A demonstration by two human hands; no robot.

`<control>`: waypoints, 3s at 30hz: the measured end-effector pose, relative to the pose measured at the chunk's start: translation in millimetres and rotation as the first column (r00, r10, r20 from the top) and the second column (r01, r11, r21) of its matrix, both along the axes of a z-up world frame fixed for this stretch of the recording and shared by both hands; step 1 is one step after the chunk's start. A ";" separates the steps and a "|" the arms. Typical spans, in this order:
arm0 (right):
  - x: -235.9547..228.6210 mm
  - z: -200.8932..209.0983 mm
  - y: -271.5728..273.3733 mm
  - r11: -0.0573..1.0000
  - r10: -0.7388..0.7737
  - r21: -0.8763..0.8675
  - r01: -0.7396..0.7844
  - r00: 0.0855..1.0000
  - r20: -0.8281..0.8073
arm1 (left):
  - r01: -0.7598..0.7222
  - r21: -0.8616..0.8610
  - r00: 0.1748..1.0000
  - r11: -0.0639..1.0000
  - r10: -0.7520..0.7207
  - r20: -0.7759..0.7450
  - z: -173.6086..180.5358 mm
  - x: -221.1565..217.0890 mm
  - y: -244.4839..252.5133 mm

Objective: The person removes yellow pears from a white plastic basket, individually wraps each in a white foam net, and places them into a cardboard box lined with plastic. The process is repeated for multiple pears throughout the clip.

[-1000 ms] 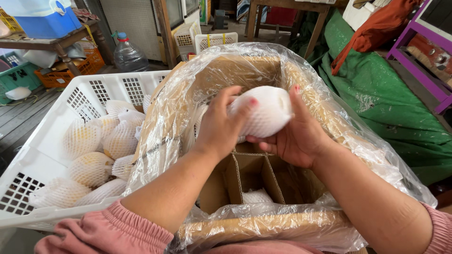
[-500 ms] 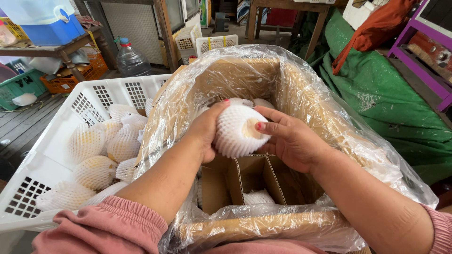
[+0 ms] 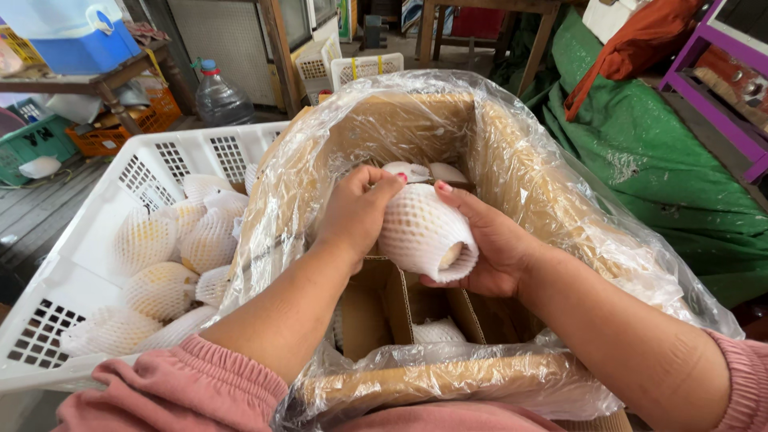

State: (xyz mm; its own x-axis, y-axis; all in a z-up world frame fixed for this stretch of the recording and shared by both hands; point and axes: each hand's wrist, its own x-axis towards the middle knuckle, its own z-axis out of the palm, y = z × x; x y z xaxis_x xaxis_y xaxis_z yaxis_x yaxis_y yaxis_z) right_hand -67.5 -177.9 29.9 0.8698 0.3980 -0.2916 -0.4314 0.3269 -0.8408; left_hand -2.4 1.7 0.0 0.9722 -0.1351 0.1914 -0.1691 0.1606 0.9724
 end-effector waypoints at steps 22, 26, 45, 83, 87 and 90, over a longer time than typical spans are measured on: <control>17.3 -20.6 -13.5 0.987 -0.027 0.159 0.018 0.998 0.054 | -0.372 0.340 0.914 0.864 0.276 0.298 13.2 0.0 4.5; 24.0 -16.7 -24.1 0.958 -0.187 0.247 0.146 0.970 0.153 | -0.182 0.238 0.867 0.954 0.042 0.496 17.7 -17.6 5.1; -46.5 20.5 25.4 0.898 0.333 0.152 -0.413 0.864 0.378 | 0.038 -0.086 0.974 0.996 -0.017 0.226 32.1 -124.8 67.3; -64.1 10.4 30.8 0.356 0.703 -0.931 -0.078 0.679 0.212 | -0.012 1.000 0.923 -0.006 -0.384 0.009 -42.5 93.3 -75.8; -56.5 1.3 27.7 0.355 0.708 -0.929 -0.106 0.679 0.193 | 0.001 1.000 0.954 0.001 -0.301 0.000 -61.1 120.8 -88.8; -48.6 -4.4 23.7 0.335 0.705 -0.939 -0.075 0.681 0.197 | -0.202 0.957 0.934 -0.206 -0.335 0.125 -74.3 116.0 -87.8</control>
